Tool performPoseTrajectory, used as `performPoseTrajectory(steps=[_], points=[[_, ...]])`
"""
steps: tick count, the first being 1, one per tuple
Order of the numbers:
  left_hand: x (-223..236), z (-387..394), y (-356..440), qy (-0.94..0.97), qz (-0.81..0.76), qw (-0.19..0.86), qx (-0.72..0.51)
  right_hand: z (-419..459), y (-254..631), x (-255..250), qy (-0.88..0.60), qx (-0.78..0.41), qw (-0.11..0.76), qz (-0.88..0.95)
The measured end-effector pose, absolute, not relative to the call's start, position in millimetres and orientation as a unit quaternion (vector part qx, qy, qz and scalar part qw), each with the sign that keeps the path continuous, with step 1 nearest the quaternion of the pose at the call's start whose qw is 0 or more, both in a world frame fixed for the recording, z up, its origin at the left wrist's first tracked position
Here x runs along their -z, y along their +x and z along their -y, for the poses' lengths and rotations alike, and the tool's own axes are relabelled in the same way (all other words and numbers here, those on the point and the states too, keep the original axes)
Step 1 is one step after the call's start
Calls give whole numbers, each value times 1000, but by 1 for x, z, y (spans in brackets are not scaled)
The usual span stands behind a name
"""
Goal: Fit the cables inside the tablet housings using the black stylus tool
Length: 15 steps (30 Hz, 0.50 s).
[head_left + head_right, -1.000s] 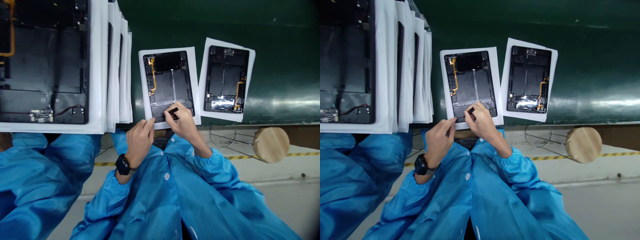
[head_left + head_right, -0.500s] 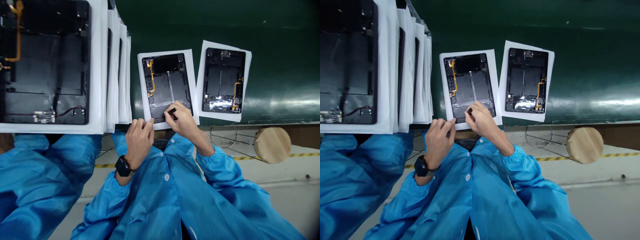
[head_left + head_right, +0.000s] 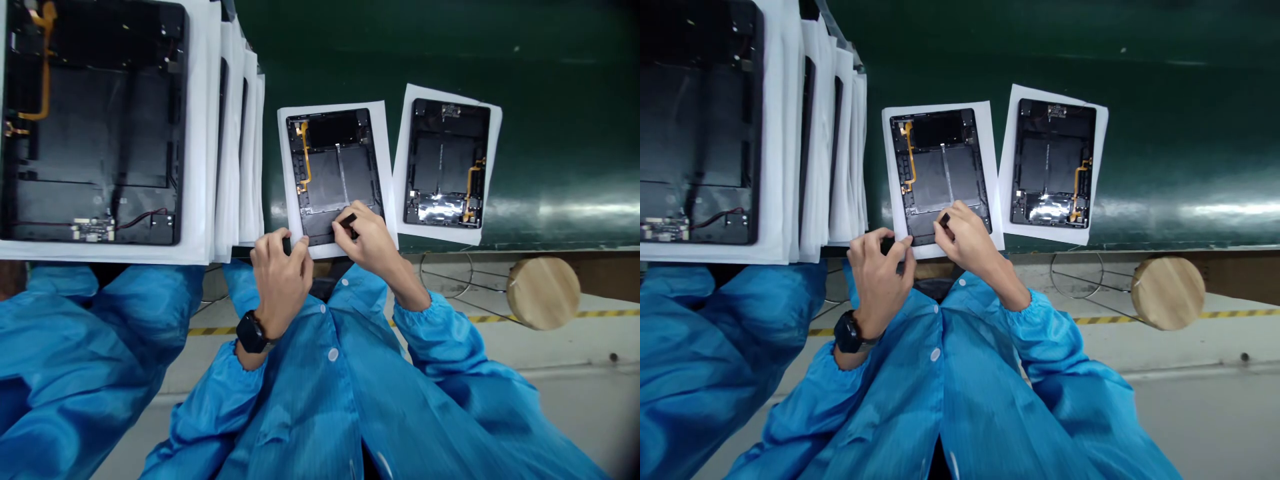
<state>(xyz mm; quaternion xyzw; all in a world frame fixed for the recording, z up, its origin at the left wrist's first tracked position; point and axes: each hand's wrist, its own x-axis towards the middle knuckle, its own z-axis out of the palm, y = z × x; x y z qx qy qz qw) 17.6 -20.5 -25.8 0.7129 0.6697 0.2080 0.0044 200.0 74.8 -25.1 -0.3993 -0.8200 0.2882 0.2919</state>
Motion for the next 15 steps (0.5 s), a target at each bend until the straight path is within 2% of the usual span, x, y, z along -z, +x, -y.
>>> performPoseTrajectory(steps=[15], points=[[44,15,25,754,-589,82,-279,-75,211,29,-411,-271,303,816]])
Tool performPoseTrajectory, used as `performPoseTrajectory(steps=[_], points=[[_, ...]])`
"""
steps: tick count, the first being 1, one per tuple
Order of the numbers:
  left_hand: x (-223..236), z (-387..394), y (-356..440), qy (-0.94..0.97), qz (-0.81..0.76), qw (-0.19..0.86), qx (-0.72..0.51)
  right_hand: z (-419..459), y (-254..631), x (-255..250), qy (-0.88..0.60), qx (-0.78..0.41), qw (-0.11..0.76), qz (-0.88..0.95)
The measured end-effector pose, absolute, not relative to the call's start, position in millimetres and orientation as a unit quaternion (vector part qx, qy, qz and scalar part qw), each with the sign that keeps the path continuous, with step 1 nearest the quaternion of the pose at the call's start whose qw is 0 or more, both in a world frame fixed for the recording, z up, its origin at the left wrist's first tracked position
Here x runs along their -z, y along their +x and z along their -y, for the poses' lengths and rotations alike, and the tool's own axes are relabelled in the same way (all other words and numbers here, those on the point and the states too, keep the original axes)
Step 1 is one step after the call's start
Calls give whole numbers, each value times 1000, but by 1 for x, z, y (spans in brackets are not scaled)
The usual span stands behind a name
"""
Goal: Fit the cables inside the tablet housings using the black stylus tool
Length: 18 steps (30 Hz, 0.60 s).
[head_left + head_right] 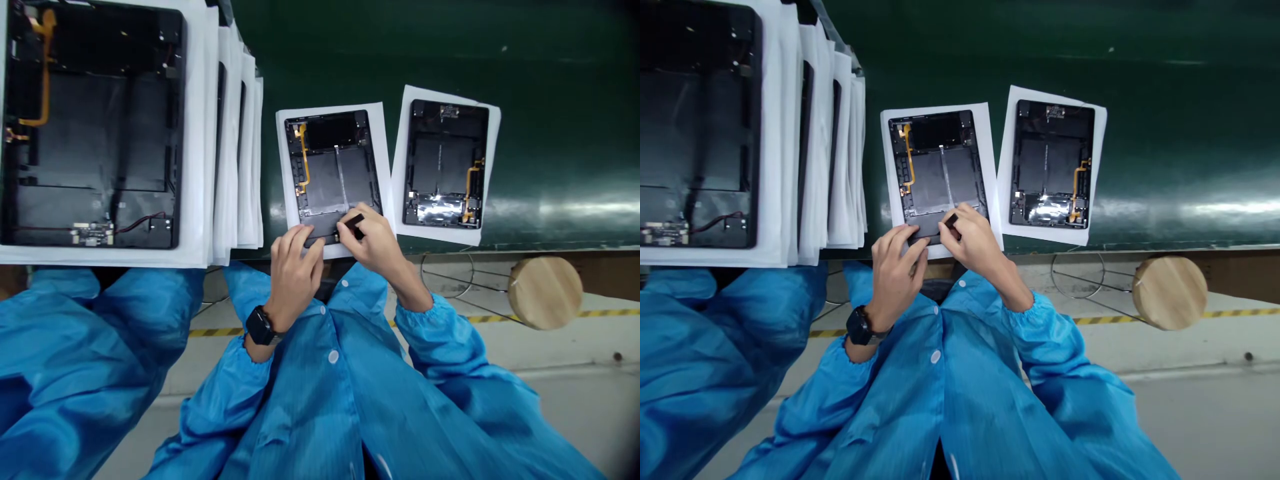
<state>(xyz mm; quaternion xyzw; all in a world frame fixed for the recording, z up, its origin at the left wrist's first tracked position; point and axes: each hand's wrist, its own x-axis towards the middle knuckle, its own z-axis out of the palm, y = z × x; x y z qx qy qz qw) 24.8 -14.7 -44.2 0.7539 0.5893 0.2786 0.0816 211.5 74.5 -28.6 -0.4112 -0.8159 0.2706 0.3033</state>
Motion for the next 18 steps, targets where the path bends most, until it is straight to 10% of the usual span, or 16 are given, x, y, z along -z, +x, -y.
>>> performPoseTrajectory(steps=[18], points=[[39,15,24,763,-593,104,-235,-73,213,28,-422,-311,322,789]])
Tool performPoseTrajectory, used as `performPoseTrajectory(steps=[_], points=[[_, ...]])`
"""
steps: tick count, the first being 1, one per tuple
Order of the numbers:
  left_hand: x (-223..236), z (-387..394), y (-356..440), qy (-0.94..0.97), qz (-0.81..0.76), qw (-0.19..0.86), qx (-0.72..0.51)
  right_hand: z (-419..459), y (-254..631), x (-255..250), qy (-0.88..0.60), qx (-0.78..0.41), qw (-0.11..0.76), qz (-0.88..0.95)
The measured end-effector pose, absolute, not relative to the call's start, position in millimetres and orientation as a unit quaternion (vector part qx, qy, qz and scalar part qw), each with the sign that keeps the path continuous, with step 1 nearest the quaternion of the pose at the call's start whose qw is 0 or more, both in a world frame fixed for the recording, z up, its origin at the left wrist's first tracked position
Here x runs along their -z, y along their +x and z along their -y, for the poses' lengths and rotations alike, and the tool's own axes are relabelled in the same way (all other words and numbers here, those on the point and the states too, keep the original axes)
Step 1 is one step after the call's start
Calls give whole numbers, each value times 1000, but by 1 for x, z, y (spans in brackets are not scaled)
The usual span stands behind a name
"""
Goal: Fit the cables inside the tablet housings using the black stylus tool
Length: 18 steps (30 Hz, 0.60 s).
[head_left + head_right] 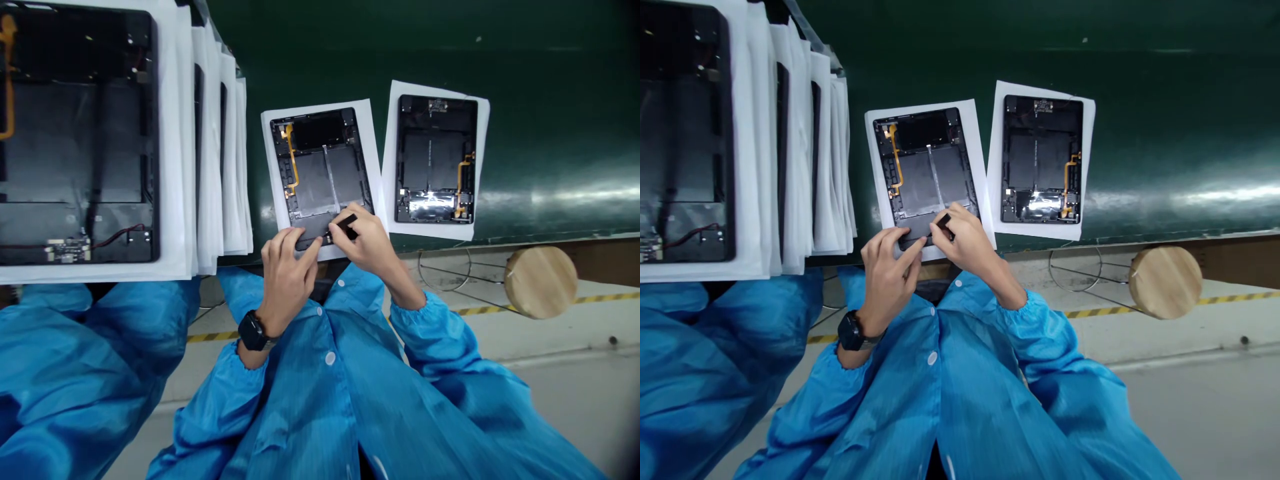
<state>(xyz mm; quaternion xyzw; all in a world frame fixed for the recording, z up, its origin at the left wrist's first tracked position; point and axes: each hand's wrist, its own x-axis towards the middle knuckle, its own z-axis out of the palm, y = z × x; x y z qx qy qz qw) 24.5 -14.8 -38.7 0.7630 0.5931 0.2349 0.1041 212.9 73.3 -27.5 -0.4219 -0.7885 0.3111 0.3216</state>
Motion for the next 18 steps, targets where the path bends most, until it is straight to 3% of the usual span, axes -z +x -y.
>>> performPoseTrajectory(steps=[9,15,18], points=[[38,12,25,765,-592,101,-232,-75,214,28,-418,-304,310,798],[18,19,27,638,-684,129,-328,-69,221,20,-426,-312,374,763],[7,19,21,561,-754,191,-283,-62,227,14,-453,-264,409,747]])
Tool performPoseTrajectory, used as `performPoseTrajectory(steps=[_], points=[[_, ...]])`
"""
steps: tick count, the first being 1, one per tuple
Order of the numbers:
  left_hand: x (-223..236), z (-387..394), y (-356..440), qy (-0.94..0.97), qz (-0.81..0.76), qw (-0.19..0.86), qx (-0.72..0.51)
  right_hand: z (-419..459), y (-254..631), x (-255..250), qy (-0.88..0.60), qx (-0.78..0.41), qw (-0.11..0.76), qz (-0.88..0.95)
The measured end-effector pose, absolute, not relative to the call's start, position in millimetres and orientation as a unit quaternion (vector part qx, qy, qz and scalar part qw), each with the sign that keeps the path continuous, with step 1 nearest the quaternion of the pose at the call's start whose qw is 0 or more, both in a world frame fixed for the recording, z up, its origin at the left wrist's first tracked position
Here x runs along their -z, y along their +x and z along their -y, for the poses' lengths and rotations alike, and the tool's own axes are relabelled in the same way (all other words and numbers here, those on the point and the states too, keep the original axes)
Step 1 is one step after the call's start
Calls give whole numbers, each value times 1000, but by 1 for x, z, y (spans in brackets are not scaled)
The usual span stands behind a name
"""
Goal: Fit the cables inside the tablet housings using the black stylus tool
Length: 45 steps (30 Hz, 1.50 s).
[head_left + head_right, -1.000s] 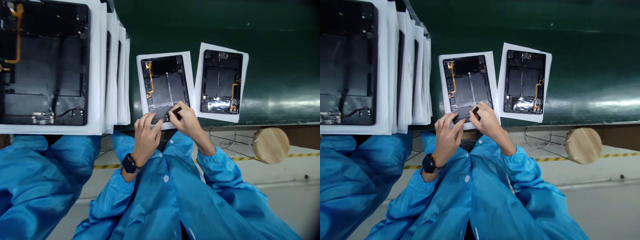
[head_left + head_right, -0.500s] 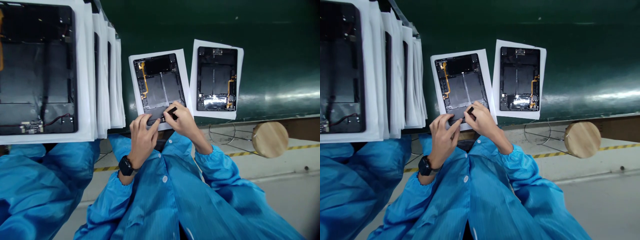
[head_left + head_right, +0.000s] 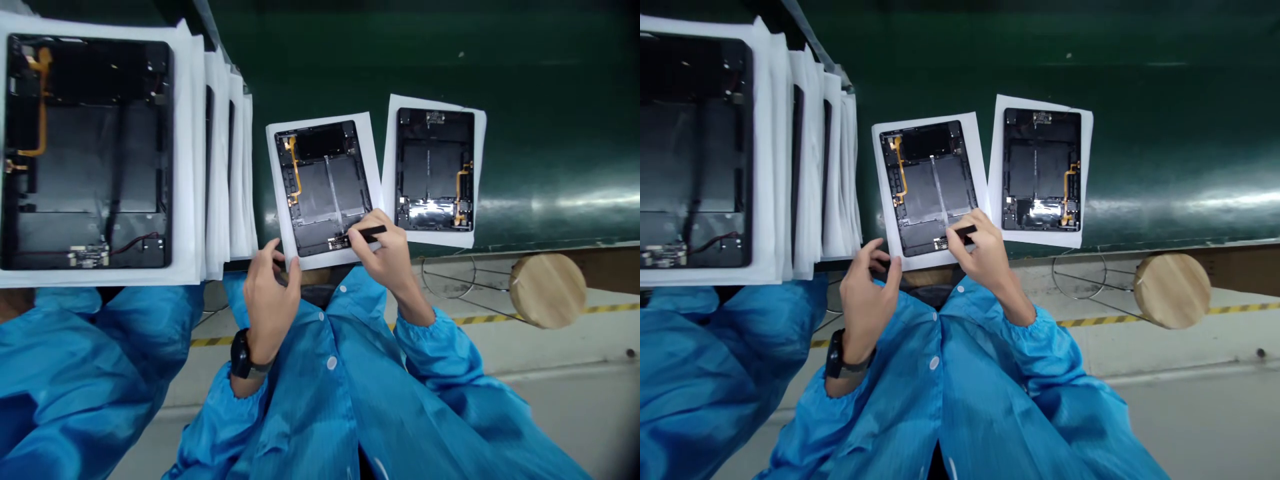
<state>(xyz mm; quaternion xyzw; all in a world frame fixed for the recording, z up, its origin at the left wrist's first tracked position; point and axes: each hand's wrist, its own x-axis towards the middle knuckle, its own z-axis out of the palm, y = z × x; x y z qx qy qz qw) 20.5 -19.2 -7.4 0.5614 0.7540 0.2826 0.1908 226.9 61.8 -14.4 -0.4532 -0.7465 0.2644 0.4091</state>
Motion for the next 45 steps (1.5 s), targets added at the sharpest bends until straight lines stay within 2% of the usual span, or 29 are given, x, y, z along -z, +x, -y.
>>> performPoseTrajectory(steps=[3,5,12,29,39,45], points=[[3,12,17,533,-783,244,-206,-55,229,15,-468,-212,447,733],[4,5,19,539,-786,236,-190,-52,227,19,-448,-211,447,745],[15,-19,37,591,-759,129,-240,-53,216,38,-416,-256,391,780],[17,-30,34,614,-743,145,-225,-62,214,32,-453,-289,354,766],[11,-35,37,623,-731,163,-225,-57,215,34,-457,-287,426,726],[13,-33,39,624,-730,153,-232,-57,216,36,-461,-288,436,717]])
